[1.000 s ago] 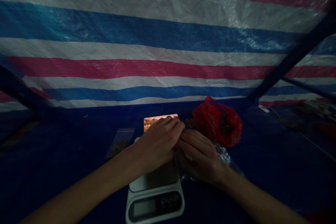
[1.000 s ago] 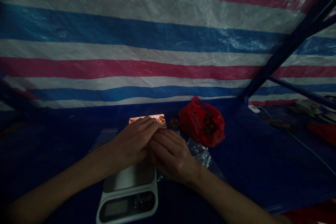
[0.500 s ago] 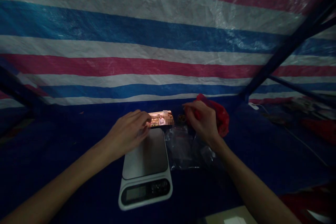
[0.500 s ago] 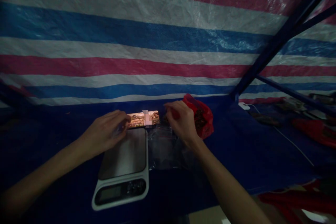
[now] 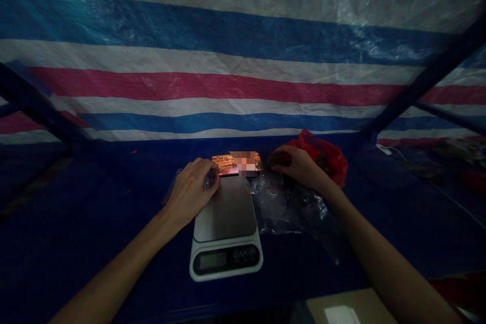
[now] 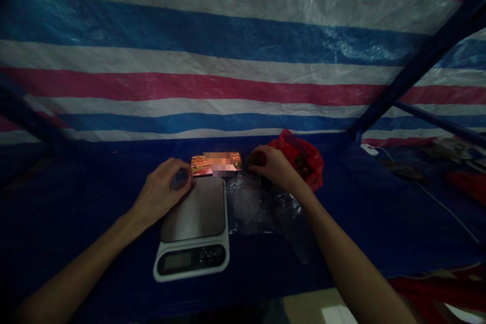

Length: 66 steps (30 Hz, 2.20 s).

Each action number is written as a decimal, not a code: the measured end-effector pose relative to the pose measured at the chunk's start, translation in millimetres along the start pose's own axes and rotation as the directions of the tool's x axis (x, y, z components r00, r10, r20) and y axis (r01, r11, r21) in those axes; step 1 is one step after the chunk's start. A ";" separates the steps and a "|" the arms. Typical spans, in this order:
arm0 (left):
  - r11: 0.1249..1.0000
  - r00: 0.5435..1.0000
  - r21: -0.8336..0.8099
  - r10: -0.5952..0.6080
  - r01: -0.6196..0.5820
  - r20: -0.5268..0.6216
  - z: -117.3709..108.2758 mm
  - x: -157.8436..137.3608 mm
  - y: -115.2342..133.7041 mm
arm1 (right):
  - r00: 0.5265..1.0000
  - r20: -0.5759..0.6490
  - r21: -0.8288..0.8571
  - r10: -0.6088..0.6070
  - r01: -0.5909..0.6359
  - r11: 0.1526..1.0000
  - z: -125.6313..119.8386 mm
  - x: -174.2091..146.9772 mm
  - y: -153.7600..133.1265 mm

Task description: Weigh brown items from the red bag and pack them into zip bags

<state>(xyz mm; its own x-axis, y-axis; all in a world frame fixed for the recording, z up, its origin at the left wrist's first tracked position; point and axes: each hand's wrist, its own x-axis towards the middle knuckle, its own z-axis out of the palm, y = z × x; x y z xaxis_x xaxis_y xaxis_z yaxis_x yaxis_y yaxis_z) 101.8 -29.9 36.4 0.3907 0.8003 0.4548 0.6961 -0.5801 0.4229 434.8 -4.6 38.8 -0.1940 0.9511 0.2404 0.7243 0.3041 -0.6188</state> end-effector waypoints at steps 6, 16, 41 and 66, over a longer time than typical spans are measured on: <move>0.999 1.000 -0.044 -0.012 0.011 -0.011 -1.5 -3.0 16.2 | 0.996 -0.050 0.476 -0.079 0.093 0.874 23.7 -5.8 -35.6; 0.972 0.985 -0.166 -0.171 0.168 -0.003 -5.8 -2.2 21.8 | 0.975 0.113 0.652 -0.193 0.074 0.754 58.5 -14.0 -97.4; 0.848 0.966 -0.473 -0.259 0.240 0.026 -14.5 -0.7 8.8 | 0.763 0.185 -0.011 -0.619 0.631 0.775 24.6 19.2 -164.6; 0.439 0.893 -0.809 -0.393 0.391 0.218 -5.0 -11.1 45.3 | 0.964 -0.220 0.068 -0.147 0.166 0.984 29.9 -32.7 -75.8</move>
<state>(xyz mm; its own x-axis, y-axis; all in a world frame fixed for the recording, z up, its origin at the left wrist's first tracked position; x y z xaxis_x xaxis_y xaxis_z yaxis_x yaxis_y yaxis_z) 126.1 -65.9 54.4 0.2064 0.9760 0.0691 -0.0288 -0.0645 0.9975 366.4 -57.2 55.5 -0.1481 0.8603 0.4877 0.6350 0.4608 -0.6200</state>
